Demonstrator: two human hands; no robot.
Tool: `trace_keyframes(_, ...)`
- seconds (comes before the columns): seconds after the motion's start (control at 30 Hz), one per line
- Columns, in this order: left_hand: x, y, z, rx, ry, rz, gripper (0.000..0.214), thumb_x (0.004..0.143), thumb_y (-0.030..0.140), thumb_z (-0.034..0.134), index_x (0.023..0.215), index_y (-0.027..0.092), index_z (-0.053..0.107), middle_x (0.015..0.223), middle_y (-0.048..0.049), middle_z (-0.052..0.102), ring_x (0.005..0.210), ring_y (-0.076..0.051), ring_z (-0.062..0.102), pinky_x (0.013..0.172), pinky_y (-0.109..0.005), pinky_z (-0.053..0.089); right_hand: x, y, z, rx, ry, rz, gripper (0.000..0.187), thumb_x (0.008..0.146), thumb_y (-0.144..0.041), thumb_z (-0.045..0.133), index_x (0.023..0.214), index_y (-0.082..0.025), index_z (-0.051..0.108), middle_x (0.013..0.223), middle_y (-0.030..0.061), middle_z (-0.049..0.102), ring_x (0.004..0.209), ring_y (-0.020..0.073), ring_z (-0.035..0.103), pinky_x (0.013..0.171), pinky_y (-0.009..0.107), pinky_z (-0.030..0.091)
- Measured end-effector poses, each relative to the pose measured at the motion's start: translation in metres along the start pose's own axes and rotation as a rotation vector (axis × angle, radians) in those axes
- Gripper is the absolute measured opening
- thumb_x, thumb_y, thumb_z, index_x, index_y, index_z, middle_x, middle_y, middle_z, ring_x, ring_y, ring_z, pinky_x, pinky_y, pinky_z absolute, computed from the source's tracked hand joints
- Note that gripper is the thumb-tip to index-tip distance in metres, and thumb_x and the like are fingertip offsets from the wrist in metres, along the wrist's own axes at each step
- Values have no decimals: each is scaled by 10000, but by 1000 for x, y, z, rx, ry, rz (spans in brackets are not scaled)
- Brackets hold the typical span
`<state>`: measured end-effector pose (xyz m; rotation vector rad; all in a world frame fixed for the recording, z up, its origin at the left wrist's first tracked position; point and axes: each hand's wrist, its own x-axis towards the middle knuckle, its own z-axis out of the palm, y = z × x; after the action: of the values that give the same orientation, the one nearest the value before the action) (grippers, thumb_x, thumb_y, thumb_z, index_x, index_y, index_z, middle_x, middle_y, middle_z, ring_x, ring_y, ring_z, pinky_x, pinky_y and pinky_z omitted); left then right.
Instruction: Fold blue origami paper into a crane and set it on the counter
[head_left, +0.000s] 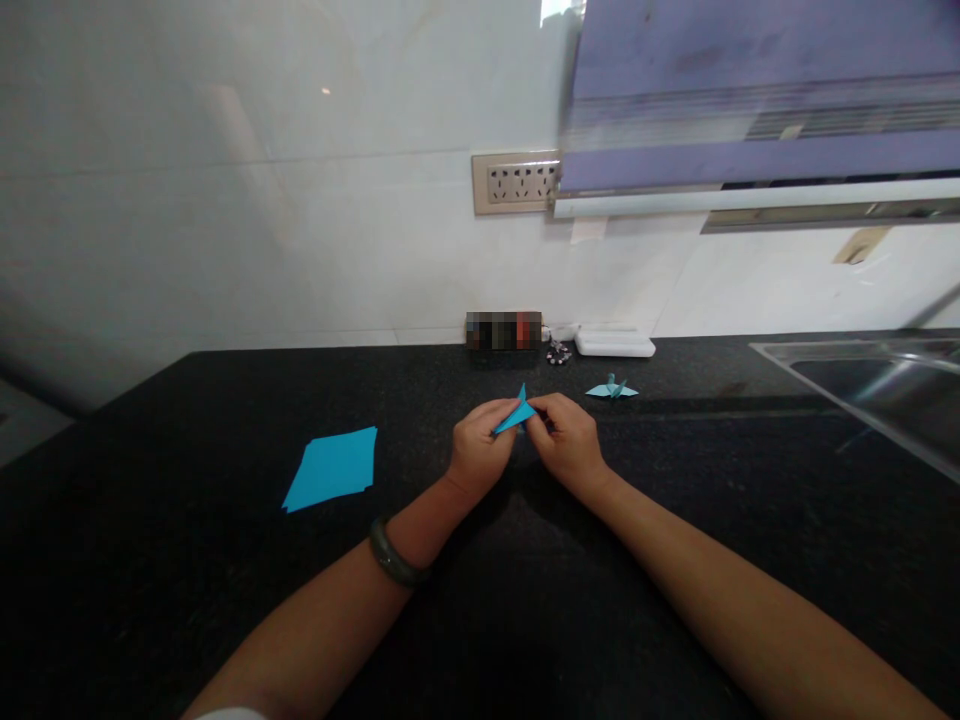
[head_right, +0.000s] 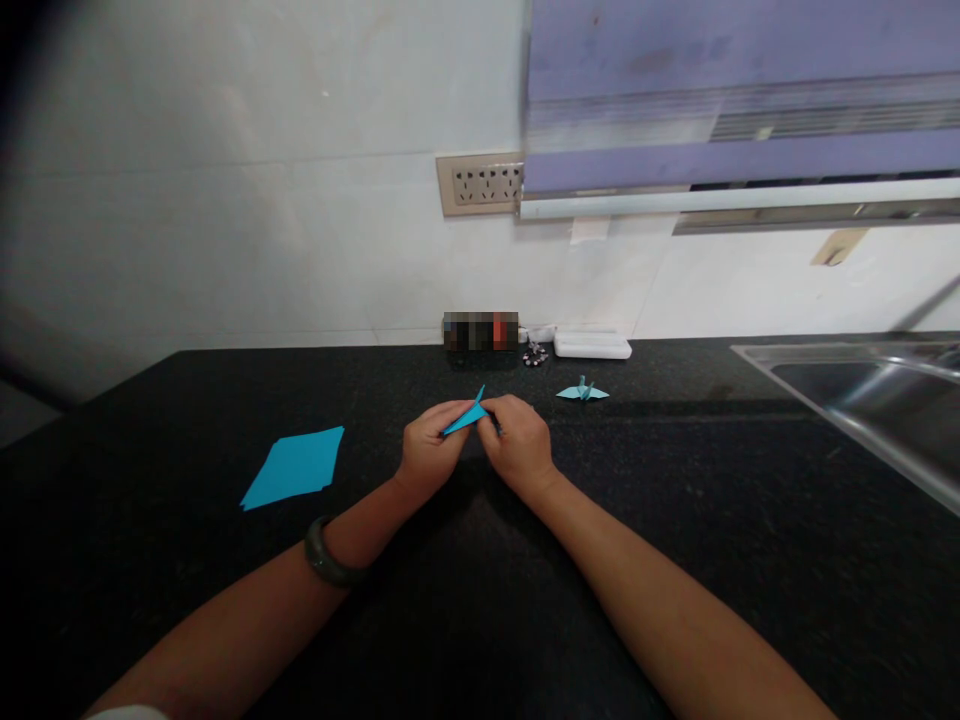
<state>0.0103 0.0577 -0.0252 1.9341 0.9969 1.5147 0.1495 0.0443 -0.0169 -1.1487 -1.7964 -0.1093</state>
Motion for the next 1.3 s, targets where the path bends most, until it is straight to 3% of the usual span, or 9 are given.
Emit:
trace_keyframes(0.17,-1,-1,2,101,1,194,261,751,154,537,977,200,659,969,-63,669,902,-171,606,848,-334,471,1,1,-1,-45,38,-46,134,785,-177,464,792,-165,597,729,60,620,718,181,566,684,302,444)
trace_keyframes(0.27,-1,-3,3,114,15,192,255,760,154,529,978,194,656,965,-66,671,890,-164,611,831,-326,483,0,2,0,-28,34,-56,152,789,-171,453,817,-165,603,755,64,631,738,180,574,707,307,452)
trace_keyframes(0.43,-1,-9,5,43,30,31,215,753,209,554,934,192,668,934,-66,675,867,-174,618,818,-331,488,-1,8,3,18,73,-57,194,781,-153,454,911,-176,596,852,76,649,814,190,592,759,328,467)
trace_keyframes(0.6,-1,-12,8,-191,-6,-243,246,743,293,566,915,144,660,867,-79,677,760,-174,638,694,-307,525,0,13,1,69,57,-146,196,778,-151,492,936,-181,605,855,70,651,830,180,587,770,331,473)
trace_keyframes(0.73,1,-6,10,-364,-4,-379,276,706,301,604,904,115,650,800,-69,676,661,-150,635,611,-275,527,0,16,-2,66,60,-180,212,768,-170,523,954,-192,624,851,69,648,810,178,581,746,327,477)
trace_keyframes(1.0,4,1,7,-489,-13,-470,254,660,288,640,830,100,644,676,-46,657,572,-133,614,538,-249,505,0,22,-9,4,13,-334,259,762,-170,535,1001,-191,631,862,72,650,778,170,574,710,309,470)
trace_keyframes(1.3,5,0,7,-623,42,-573,254,619,248,648,826,109,597,619,-20,632,488,-107,573,509,-241,483,-1,20,-11,9,-24,-395,218,755,-199,542,939,-171,655,811,73,642,738,165,568,674,304,464)
